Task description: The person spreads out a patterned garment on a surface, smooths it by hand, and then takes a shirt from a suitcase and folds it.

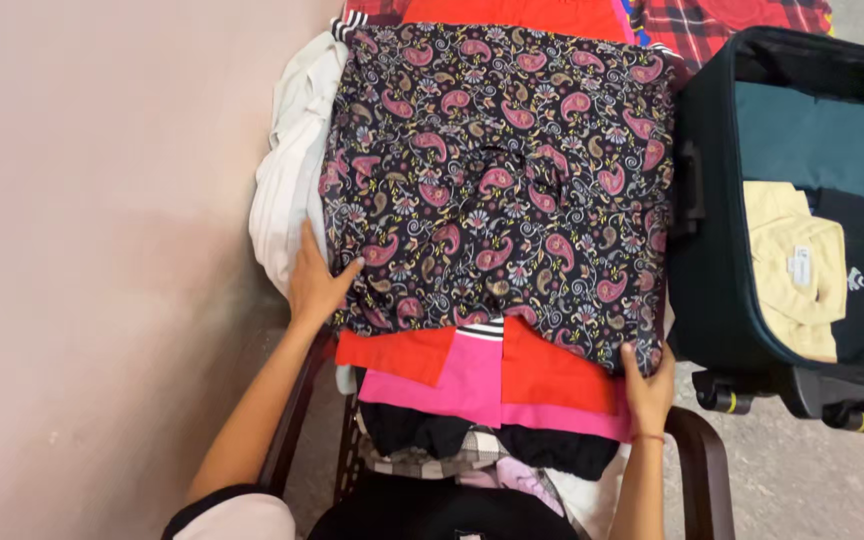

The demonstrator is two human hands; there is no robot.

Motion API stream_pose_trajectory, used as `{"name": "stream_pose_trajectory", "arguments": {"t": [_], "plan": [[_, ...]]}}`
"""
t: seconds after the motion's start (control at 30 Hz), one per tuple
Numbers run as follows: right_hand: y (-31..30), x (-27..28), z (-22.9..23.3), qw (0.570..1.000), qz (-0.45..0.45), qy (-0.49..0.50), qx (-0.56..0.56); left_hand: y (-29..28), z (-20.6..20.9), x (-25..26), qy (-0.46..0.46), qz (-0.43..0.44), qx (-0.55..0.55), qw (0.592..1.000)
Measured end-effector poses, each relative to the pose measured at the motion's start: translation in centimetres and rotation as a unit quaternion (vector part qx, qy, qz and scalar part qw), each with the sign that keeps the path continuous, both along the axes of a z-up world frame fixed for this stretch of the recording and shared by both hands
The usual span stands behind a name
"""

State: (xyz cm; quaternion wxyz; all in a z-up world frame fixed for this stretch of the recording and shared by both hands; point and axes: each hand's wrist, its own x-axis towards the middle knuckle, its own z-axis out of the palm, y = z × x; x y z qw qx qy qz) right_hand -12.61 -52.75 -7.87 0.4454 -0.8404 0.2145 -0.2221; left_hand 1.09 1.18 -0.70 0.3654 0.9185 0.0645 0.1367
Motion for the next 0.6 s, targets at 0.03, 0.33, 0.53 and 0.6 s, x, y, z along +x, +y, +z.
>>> {"name": "stream_pose_trajectory", "arguments": {"t": [0.03,0.33,0.53,0.6], "plan": [[0.1,0.1,0.3,1.000,-0.004,0.016,-0.002,0.4,-0.4,0.1,0.032,0.001,0.003,0.999],[4.6,-0.2,3.1,0.976,-0.015,-0.066,-0.207,0.2,-0.8,-0.2,-0.080,0.025,0.062,0.994],[5.3,0.3,5.6,0.967,-0.023,0.102,-0.232,-1.0,2.0,-1.4,-0.149,0.041,0.081,0.985],[4.4,0.8,5.2,0.960,-0.045,0.178,-0.211,-1.0,1.6,-1.2,-0.076,0.026,0.030,0.996]]}}
